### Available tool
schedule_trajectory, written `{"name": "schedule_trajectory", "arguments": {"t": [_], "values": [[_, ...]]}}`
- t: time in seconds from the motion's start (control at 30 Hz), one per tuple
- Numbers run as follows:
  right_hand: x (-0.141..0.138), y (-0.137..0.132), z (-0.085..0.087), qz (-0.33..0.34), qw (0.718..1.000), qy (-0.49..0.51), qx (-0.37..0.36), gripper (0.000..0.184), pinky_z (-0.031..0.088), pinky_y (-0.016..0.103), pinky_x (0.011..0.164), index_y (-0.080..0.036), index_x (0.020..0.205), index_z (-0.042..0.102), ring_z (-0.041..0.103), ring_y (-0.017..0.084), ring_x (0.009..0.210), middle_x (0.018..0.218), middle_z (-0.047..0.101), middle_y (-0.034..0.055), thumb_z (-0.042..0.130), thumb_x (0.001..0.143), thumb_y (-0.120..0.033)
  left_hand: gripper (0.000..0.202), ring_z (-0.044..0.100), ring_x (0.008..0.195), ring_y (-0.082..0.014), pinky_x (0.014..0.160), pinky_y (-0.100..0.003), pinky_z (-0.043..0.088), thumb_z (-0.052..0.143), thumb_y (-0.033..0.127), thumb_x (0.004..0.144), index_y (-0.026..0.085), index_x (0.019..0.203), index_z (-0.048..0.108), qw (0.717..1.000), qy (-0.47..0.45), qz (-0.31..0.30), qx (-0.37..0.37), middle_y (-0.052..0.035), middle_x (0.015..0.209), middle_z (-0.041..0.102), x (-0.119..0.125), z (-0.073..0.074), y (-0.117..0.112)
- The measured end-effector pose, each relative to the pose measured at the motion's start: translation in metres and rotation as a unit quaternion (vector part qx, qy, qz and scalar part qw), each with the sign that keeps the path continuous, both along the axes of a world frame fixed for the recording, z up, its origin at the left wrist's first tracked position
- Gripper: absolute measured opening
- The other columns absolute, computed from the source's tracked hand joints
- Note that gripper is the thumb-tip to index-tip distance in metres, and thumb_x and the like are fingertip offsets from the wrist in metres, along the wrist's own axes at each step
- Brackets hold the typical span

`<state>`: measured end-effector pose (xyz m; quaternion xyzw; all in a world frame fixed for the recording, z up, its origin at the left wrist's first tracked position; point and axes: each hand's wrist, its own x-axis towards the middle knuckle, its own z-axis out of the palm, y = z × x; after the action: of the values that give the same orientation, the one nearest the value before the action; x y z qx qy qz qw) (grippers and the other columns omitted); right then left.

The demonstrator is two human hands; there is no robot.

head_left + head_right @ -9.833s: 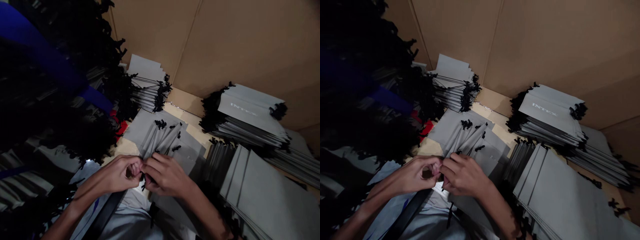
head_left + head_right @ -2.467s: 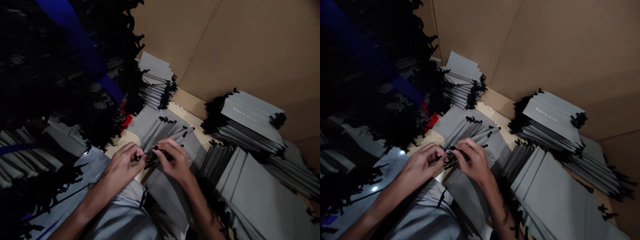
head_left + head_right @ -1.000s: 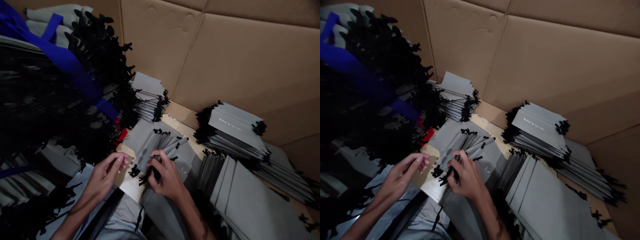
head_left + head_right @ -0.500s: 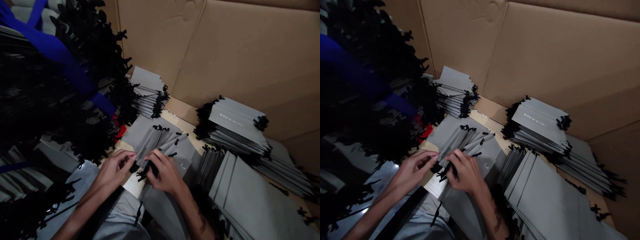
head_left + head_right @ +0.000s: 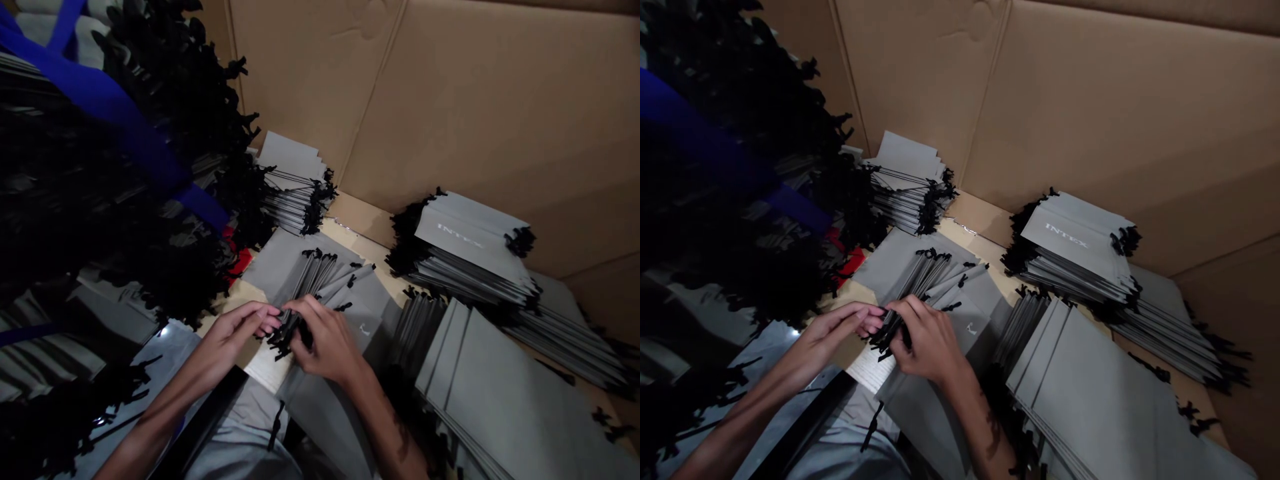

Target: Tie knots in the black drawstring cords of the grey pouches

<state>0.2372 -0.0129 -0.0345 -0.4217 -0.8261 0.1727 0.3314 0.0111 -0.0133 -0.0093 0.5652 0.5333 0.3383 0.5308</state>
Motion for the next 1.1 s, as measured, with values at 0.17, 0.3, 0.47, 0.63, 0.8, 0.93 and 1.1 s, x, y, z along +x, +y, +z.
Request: {"name": "schedule_trajectory", "arguments": {"t": [0.17, 0.3, 0.47, 0.63, 0.8, 0.93, 1.1], "values": [[0.001, -0.001, -0.002, -0.002, 1.000, 0.004, -0.001, 0.046, 0.051, 0.031, 0.070, -0.024, 0.132, 0.063, 0.071, 0.021, 0.085, 0.109, 0.071, 0.0044, 0.057, 0.087, -0.014, 0.036, 0.079, 0.084, -0.0244, 0.081, -0.034, 0.065, 0.069, 0.054, 0.097, 0.022, 0.102, 0.084, 1.000, 0.005, -0.016, -0.004, -0.0059, 0.086, 0.084, -0.004, 0.001, 0.000], [0.002, -0.001, -0.003, -0.009, 1.000, 0.003, -0.011, 0.046, 0.051, 0.032, 0.072, -0.025, 0.131, 0.063, 0.072, 0.022, 0.089, 0.112, 0.072, 0.0048, 0.057, 0.087, -0.015, 0.037, 0.078, 0.079, -0.0236, 0.078, -0.034, 0.065, 0.069, 0.055, 0.097, 0.022, 0.101, 0.085, 1.000, 0.000, -0.024, -0.015, -0.0058, 0.083, 0.083, -0.006, 0.003, 0.000], [0.002, -0.001, -0.002, -0.001, 1.000, 0.008, -0.008, 0.045, 0.052, 0.032, 0.071, -0.025, 0.131, 0.062, 0.072, 0.022, 0.088, 0.111, 0.072, 0.0054, 0.055, 0.087, -0.016, 0.034, 0.077, 0.076, -0.0223, 0.075, -0.033, 0.064, 0.070, 0.052, 0.097, 0.023, 0.102, 0.086, 0.999, -0.014, -0.028, -0.008, -0.0056, 0.082, 0.083, -0.007, 0.005, -0.001], [0.002, 0.000, -0.003, -0.005, 1.000, 0.007, 0.000, 0.044, 0.053, 0.032, 0.071, -0.024, 0.130, 0.062, 0.073, 0.023, 0.089, 0.110, 0.072, 0.0056, 0.056, 0.087, -0.015, 0.032, 0.077, 0.077, -0.0227, 0.075, -0.033, 0.064, 0.071, 0.051, 0.097, 0.023, 0.102, 0.086, 1.000, -0.008, -0.029, 0.000, -0.0050, 0.082, 0.084, -0.009, 0.005, 0.000], [0.004, 0.001, -0.003, -0.002, 0.999, 0.019, 0.030, 0.040, 0.055, 0.031, 0.073, -0.024, 0.124, 0.065, 0.071, 0.022, 0.090, 0.114, 0.069, 0.0078, 0.057, 0.087, -0.014, 0.038, 0.082, 0.094, -0.0264, 0.085, -0.033, 0.064, 0.067, 0.058, 0.098, 0.024, 0.105, 0.083, 0.995, 0.078, 0.046, 0.041, -0.0064, 0.098, 0.088, -0.020, -0.005, 0.002], [0.009, 0.002, -0.002, -0.013, 0.998, 0.017, 0.062, 0.029, 0.048, 0.030, 0.061, -0.023, 0.110, 0.071, 0.058, 0.014, 0.066, 0.117, 0.065, 0.0085, 0.059, 0.085, -0.014, 0.041, 0.081, 0.096, -0.0272, 0.076, -0.030, 0.061, 0.060, 0.059, 0.101, 0.025, 0.109, 0.082, 0.976, 0.200, 0.051, 0.063, -0.0051, 0.105, 0.088, -0.025, -0.012, -0.001], [0.011, 0.003, -0.002, -0.018, 0.998, -0.019, 0.054, 0.029, 0.047, 0.029, 0.061, -0.023, 0.112, 0.070, 0.061, 0.014, 0.068, 0.129, 0.064, 0.0106, 0.060, 0.086, -0.015, 0.038, 0.082, 0.098, -0.0262, 0.072, -0.029, 0.059, 0.057, 0.054, 0.102, 0.026, 0.109, 0.083, 0.969, 0.231, 0.021, 0.081, -0.0049, 0.109, 0.088, -0.019, -0.014, -0.004]]}}
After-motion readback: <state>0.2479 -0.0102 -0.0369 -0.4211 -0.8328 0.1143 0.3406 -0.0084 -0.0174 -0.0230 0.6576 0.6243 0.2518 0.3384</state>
